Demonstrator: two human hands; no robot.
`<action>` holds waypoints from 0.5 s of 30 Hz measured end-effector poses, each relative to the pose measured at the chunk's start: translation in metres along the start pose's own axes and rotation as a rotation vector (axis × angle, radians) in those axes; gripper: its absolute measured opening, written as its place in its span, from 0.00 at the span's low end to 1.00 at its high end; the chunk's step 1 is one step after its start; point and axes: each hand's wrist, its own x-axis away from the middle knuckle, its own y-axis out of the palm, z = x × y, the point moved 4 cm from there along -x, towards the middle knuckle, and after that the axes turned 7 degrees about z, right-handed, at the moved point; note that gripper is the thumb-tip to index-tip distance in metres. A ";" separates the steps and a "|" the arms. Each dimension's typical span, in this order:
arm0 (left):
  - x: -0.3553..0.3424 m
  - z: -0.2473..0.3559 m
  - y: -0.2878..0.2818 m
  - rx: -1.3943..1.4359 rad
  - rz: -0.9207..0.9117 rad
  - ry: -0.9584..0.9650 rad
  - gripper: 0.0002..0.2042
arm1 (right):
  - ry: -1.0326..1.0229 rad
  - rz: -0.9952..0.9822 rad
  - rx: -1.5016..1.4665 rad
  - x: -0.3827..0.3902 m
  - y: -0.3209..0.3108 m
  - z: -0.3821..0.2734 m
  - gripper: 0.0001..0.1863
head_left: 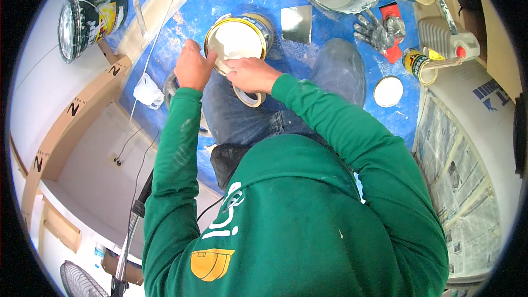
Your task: The person opens a bucket lid, handles a roll of tape, and uses a putty knife to mix white paint inside a can.
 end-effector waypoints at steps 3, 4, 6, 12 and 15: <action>0.007 -0.001 -0.001 0.004 0.037 -0.017 0.21 | 0.046 -0.088 0.011 0.003 -0.015 -0.009 0.27; 0.008 0.000 -0.003 0.006 0.056 -0.014 0.21 | 0.039 -0.081 0.005 0.004 -0.017 -0.009 0.27; 0.014 0.001 -0.014 0.084 0.086 -0.085 0.19 | 0.007 -0.035 -0.045 0.008 -0.022 -0.008 0.26; 0.046 0.014 -0.056 0.513 0.134 -0.065 0.08 | -0.069 0.000 -0.127 0.059 -0.062 -0.019 0.30; 0.060 0.041 -0.077 0.744 0.030 0.108 0.11 | -0.127 -0.057 -0.020 0.090 -0.094 -0.043 0.33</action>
